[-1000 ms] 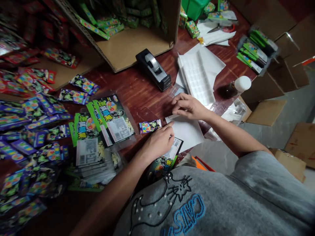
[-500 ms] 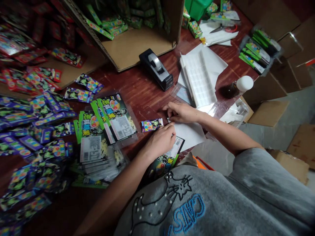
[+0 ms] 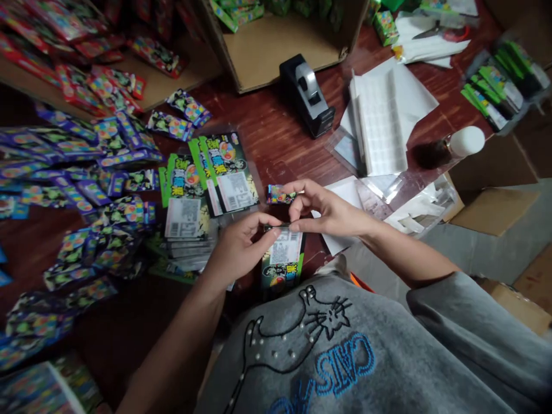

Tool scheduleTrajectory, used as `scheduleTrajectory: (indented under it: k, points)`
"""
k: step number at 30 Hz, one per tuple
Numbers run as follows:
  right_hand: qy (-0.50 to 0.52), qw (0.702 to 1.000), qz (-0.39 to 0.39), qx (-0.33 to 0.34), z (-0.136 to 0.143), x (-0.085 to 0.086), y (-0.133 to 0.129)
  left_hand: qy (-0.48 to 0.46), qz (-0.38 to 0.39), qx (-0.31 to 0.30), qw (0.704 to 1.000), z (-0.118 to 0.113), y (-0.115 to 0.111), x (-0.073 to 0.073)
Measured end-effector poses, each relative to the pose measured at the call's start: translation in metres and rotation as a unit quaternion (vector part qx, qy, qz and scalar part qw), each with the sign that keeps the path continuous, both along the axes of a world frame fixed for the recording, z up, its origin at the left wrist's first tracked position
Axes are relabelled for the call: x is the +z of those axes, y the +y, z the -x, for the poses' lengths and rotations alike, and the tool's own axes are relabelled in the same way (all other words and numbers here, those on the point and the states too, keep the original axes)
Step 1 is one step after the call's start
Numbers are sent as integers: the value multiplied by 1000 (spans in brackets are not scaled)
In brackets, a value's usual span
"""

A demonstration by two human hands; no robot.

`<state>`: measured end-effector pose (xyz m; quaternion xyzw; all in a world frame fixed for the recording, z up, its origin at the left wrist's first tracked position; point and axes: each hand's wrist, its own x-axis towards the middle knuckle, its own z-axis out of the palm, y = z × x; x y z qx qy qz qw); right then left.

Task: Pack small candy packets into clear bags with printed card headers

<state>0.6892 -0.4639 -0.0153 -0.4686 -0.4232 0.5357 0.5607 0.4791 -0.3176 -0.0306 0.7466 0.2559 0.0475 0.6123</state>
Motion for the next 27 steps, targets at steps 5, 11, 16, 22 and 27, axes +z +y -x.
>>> scheduleTrajectory:
  k: [5,11,16,22,27]
  points:
    - [-97,995,-19,1,27,-18,13,-24,23,44,999,7,-8,0]
    - [-460,873,-113,-114,49,-18,1,-57,48,71,995,23,-6,5]
    - [-521,843,-92,-97,69,-18,4,-57,73,105,990,36,-9,7]
    - [-476,872,-109,-37,68,-8,23,-49,19,152,987,68,5,7]
    - [-237,957,-75,-147,64,-10,21,-184,-27,392,901,114,24,23]
